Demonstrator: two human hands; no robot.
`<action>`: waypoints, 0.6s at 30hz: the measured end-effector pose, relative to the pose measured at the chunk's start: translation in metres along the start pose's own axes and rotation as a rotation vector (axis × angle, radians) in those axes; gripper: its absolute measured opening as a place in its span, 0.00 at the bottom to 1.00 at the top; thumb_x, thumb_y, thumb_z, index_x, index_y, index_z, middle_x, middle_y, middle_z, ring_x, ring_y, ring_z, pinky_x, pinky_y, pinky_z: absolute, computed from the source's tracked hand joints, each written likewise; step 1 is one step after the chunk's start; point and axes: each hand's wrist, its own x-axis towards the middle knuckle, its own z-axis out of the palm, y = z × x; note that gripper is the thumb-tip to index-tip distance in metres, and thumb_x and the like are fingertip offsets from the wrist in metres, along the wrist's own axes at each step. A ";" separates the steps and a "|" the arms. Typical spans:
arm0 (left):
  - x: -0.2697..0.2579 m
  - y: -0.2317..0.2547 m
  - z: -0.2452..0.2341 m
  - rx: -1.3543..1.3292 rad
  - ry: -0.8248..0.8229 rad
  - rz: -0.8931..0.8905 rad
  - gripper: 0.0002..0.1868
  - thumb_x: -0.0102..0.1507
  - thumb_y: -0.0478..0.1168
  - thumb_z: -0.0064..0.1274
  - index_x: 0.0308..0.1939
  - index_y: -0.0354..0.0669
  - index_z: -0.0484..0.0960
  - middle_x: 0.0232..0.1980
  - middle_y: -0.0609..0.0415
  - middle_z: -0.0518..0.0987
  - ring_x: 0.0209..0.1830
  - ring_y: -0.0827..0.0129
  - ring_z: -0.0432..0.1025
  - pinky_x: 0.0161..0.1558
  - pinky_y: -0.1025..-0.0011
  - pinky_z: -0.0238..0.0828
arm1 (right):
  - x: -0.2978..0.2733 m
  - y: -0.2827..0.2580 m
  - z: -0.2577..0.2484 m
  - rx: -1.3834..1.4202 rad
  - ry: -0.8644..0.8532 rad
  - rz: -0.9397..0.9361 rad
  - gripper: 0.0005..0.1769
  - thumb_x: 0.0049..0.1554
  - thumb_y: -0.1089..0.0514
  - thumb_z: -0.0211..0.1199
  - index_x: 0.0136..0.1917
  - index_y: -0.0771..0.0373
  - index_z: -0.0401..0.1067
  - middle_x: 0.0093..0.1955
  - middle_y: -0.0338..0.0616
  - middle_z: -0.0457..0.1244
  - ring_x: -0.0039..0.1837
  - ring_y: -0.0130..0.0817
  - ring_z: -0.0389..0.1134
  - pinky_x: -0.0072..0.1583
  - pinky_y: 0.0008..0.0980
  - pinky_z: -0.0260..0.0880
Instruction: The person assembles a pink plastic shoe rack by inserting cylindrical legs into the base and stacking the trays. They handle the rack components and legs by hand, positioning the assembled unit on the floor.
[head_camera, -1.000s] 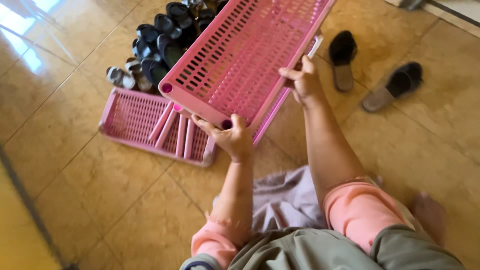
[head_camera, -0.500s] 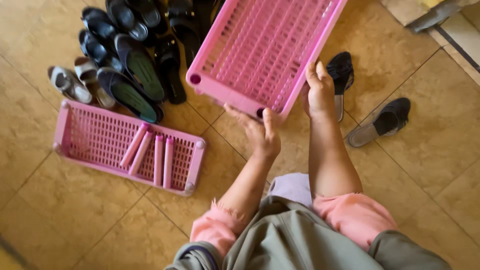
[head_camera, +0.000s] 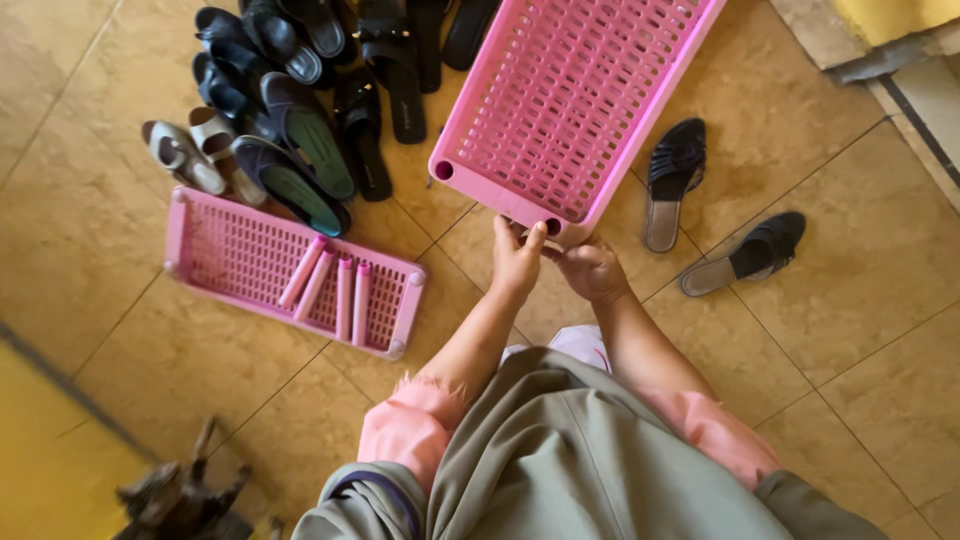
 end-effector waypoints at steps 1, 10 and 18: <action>0.003 -0.001 -0.001 0.022 -0.013 0.000 0.30 0.64 0.41 0.54 0.64 0.34 0.57 0.60 0.39 0.75 0.55 0.55 0.75 0.48 0.56 0.76 | 0.001 -0.004 0.006 -0.003 -0.015 -0.011 0.32 0.54 0.56 0.59 0.72 0.58 0.66 0.70 0.42 0.65 0.73 0.41 0.63 0.71 0.49 0.61; -0.002 -0.024 0.022 0.556 0.086 0.033 0.37 0.65 0.50 0.59 0.63 0.29 0.57 0.58 0.37 0.75 0.58 0.55 0.75 0.57 0.62 0.73 | -0.004 -0.024 0.006 0.001 0.153 -0.002 0.23 0.67 0.46 0.58 0.69 0.62 0.68 0.65 0.44 0.66 0.67 0.41 0.66 0.71 0.48 0.63; -0.004 -0.059 0.039 0.562 0.097 -0.064 0.34 0.63 0.47 0.63 0.62 0.32 0.61 0.52 0.44 0.73 0.46 0.61 0.73 0.46 0.64 0.73 | -0.023 -0.055 -0.024 0.027 0.199 0.094 0.21 0.65 0.54 0.64 0.67 0.64 0.68 0.62 0.45 0.67 0.63 0.40 0.67 0.69 0.48 0.65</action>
